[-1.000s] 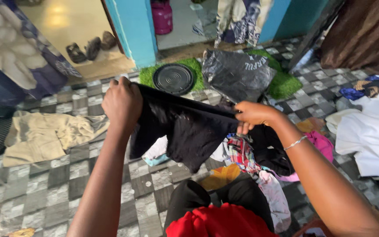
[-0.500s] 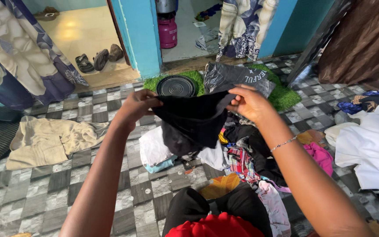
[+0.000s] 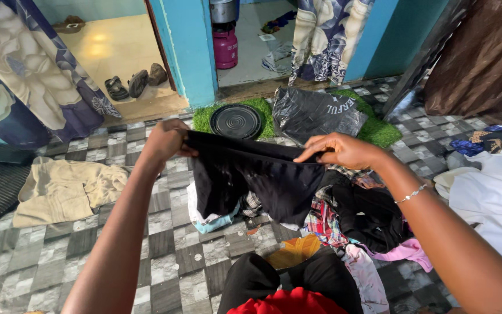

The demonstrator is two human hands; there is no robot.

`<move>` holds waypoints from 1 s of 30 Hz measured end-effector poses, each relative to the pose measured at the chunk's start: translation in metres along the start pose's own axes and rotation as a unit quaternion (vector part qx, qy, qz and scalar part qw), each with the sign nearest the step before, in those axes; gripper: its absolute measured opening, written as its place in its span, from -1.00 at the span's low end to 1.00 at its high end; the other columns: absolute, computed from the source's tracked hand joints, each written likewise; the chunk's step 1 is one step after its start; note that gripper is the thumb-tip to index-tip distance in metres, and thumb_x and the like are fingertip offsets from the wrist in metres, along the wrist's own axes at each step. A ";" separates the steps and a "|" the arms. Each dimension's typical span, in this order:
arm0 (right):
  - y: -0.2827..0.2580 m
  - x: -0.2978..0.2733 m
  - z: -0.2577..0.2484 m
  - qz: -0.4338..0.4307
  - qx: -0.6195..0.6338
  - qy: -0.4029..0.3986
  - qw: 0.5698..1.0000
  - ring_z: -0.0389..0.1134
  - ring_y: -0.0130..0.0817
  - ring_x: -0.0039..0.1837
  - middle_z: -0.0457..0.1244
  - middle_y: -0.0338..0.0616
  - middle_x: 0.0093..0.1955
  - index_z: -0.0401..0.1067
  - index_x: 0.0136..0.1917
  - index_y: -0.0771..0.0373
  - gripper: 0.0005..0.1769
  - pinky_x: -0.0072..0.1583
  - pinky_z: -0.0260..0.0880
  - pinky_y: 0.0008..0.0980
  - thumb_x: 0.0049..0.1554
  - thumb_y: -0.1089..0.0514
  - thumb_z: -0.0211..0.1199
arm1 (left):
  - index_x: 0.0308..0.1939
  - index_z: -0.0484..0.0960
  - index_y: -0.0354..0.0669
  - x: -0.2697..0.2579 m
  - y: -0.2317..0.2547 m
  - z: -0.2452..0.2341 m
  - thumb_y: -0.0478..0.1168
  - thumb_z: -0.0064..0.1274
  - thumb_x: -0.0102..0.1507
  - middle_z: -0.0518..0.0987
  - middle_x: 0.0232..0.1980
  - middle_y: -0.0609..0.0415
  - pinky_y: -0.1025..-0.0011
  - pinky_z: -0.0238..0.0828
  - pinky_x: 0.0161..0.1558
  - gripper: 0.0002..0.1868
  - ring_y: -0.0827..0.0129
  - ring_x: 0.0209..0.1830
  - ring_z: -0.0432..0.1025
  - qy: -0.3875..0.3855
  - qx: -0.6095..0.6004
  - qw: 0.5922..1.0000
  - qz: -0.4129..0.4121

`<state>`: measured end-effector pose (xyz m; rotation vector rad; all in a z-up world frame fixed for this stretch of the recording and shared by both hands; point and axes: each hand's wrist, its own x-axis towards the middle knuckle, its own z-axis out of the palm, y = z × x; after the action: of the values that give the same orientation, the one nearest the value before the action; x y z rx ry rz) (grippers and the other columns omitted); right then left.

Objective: The person sorts through a pile of laundry on the floor, picking up and shaking out individual items including shirts, shorts, and underwear, before placing them into separate piles.

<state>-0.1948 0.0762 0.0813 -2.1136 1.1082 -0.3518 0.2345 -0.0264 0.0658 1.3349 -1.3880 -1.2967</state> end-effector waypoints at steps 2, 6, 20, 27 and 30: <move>0.013 0.000 0.001 0.095 0.012 0.002 0.995 0.40 -0.32 0.09 0.36 -0.14 0.08 0.54 0.27 0.17 -0.53 0.15 0.43 -0.25 0.12 0.40 0.11 | -0.18 0.60 -0.35 0.000 0.002 -0.001 -0.43 -0.17 0.31 0.62 -0.29 -0.12 0.23 0.67 -0.25 -0.81 0.17 -0.42 0.58 -0.062 -0.011 0.998 -0.017; 0.027 -0.014 -0.005 0.172 -0.059 -0.027 0.983 0.49 -0.50 -0.01 0.43 -0.29 -0.01 0.35 0.26 0.15 -0.62 0.09 0.43 -0.34 0.17 0.27 0.02 | -0.04 0.68 -0.23 -0.024 0.015 -0.013 -0.26 0.22 0.20 0.69 -0.16 0.05 0.33 0.61 -0.10 -0.74 0.37 -0.23 0.59 -0.197 0.147 0.967 0.075; 0.006 -0.018 -0.012 -0.042 0.510 0.330 0.793 0.42 -0.41 -0.02 0.35 -0.24 -0.07 0.42 0.04 0.17 -0.69 0.06 0.44 -0.41 0.04 0.34 0.39 | -0.07 0.55 -0.28 -0.033 0.022 0.005 -0.09 0.15 0.36 0.54 0.31 0.09 0.34 0.33 0.26 -0.70 0.40 0.30 0.42 -0.348 -0.051 0.885 0.304; 0.006 0.046 0.012 0.046 0.478 0.461 0.746 0.47 -0.35 -0.06 0.42 -0.13 -0.04 0.53 0.06 0.34 -0.73 0.03 0.50 -0.39 0.05 0.41 0.38 | 0.10 0.55 -0.29 0.019 -0.025 0.074 -0.08 0.08 0.35 0.69 -0.07 -0.12 0.36 0.44 0.01 -0.63 0.26 -0.10 0.55 0.028 0.040 0.992 0.113; -0.011 0.074 0.040 0.101 0.367 0.501 0.778 0.41 -0.33 -0.14 0.40 -0.10 -0.03 0.50 0.10 0.28 -0.69 -0.15 0.37 -0.27 0.06 0.35 0.38 | 0.07 0.60 -0.36 0.010 -0.031 0.110 -0.09 0.03 0.36 0.69 -0.10 -0.11 0.37 0.42 -0.02 -0.62 0.30 -0.13 0.55 0.114 0.066 0.977 0.170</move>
<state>-0.1234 0.0400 0.0547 -1.0088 1.3944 -1.6294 0.1313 -0.0178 0.0168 1.2228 -1.4807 -0.8132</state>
